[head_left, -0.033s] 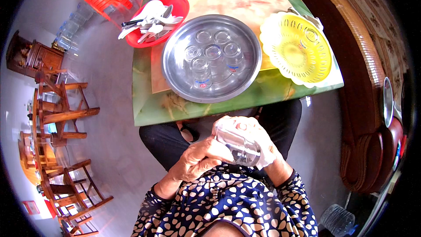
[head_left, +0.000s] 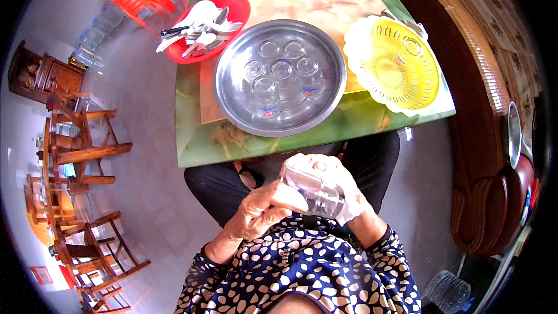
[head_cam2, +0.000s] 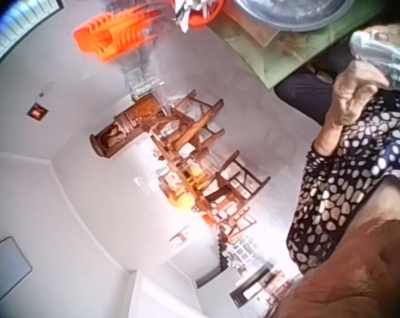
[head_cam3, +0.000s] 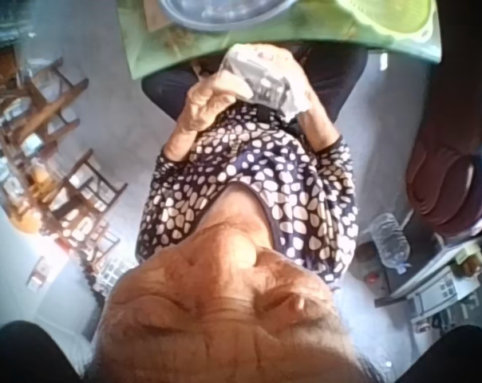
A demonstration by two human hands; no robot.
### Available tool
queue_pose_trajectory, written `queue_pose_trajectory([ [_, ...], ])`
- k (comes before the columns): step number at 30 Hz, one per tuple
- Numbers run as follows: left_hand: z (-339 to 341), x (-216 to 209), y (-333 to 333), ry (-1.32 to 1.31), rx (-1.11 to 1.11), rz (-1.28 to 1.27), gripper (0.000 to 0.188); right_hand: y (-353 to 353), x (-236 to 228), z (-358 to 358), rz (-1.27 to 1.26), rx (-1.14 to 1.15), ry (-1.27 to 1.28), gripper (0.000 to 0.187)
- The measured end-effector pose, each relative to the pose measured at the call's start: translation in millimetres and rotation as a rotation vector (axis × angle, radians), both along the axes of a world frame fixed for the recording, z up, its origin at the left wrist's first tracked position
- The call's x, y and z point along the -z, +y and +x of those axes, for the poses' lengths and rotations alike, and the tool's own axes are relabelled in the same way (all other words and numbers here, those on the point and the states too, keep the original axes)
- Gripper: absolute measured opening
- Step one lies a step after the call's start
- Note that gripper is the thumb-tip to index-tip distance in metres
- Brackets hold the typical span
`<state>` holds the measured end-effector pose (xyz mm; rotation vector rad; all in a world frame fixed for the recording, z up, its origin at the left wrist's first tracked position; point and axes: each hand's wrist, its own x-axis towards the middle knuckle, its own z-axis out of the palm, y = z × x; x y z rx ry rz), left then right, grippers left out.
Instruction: The person sits at a table and wipes small clear glasses with a white cloth. They pick up each glass from a silver tray, wipe the exterior and interior surfaces, and place the cleaned glass into a yellow plastic basket. The process is repeated for multiple glasses.
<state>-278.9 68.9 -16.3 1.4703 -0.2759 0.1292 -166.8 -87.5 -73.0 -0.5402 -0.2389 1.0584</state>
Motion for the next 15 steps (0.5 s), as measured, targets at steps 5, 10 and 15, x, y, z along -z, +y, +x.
queue_pose_trajectory([
  [5, 4.1, 13.0, -7.8, 0.014, -0.29, -0.033, 0.026, 15.3, -33.4, -24.9, -0.116, 0.203, 0.32, 0.034],
  [10, 10.4, 13.9, -0.6, -0.065, -0.464, 0.022, 0.022, -0.8, -26.7, -32.1, -0.246, 0.187, 0.01, 0.029],
  [15, 4.3, 10.2, 1.0, -0.035, -0.508, 0.101, 0.017, -12.3, -44.0, -21.2, -0.352, 0.749, -0.677, 0.029],
])
